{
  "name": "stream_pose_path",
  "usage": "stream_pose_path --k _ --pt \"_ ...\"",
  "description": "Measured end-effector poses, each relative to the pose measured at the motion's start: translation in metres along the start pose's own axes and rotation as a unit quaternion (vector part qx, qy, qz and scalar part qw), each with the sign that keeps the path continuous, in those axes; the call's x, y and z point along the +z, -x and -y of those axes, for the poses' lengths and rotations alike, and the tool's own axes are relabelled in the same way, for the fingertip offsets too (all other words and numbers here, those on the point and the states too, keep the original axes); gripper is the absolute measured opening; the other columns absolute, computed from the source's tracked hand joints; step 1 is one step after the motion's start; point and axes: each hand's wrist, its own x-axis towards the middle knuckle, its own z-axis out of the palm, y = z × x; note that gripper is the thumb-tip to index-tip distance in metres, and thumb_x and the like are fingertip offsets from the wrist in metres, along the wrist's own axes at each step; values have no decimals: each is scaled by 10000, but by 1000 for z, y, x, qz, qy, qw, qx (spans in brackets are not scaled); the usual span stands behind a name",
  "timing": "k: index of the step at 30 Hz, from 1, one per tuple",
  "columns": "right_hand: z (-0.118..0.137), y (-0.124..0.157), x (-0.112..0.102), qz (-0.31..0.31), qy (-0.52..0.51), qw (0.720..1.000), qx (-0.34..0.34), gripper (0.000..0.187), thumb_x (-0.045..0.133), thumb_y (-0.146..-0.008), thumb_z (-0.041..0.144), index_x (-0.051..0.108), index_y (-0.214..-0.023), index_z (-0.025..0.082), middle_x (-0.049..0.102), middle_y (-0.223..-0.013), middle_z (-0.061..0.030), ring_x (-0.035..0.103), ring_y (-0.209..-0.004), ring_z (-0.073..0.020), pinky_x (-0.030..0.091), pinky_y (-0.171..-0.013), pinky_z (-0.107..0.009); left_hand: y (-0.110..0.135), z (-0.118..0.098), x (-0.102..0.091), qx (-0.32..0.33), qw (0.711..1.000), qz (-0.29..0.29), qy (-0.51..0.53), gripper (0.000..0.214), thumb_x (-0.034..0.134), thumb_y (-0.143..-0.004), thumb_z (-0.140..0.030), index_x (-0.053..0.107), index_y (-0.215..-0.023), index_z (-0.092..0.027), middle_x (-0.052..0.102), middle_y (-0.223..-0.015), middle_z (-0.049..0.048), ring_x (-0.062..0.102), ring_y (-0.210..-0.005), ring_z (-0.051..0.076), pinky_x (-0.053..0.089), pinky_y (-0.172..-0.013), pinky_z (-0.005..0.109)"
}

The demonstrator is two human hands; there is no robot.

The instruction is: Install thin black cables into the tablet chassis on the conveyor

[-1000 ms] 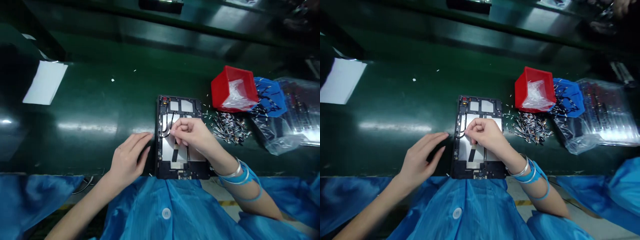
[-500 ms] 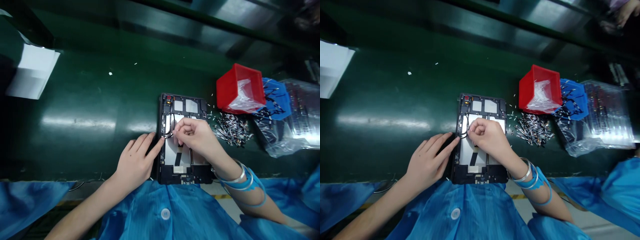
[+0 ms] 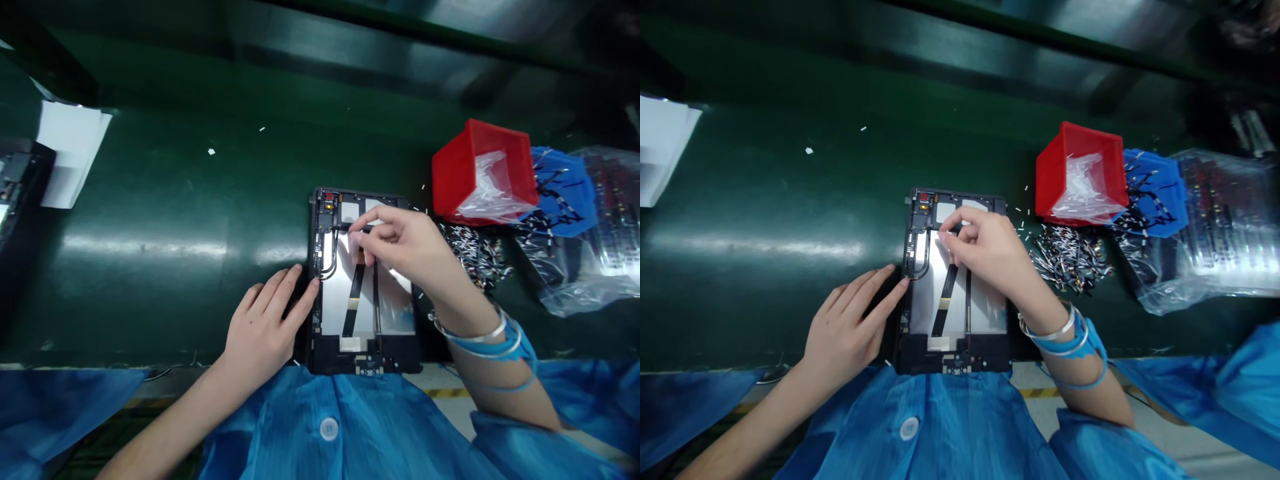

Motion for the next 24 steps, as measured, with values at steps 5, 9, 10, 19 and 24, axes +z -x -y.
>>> stream_pose_path --k 5,9,10,19,24 --pt "4 -24 -10 59 -4 998 -17 88 662 -777 258 645 -798 173 586 -455 49 587 -446 -114 450 -504 -258 -6 -5 -2 -5 999 -7 51 399 437 -926 -201 552 -1301 -127 532 -1360 224 531 -1230 333 452 -851 392" --pt "7 -33 -6 86 -8 996 -19 115 681 -768 258 628 -716 170 568 -436 56 535 -400 -78 421 -466 -236 -10 -9 0 -13 998 23 49 473 365 -979 -381 516 -1366 -153 451 -1440 222 454 -1314 353 405 -927 422" --pt "7 -34 -4 86 -7 996 -21 136 686 -764 260 620 -689 168 566 -434 53 527 -397 -73 414 -462 -233 -10 -9 1 -18 998 32 41 480 358 -983 -391 513 -1370 -154 439 -1449 224 445 -1323 352 396 -935 424" --pt "1 -36 -2 77 -5 996 -36 201 688 -762 310 605 -644 170 568 -448 45 504 -412 -67 397 -485 -241 -18 2 -5 57 995 81 3 477 315 -1002 -371 543 -1336 -119 428 -1482 118 386 -1363 348 364 -983 447" --pt "1 -32 3 26 61 996 -60 143 664 -771 234 623 -654 162 553 -468 42 509 -464 -80 395 -547 -255 -29 11 -8 124 986 113 11 488 273 -1014 -366 604 -1243 -90 459 -1461 118 399 -1357 331 371 -1027 461"
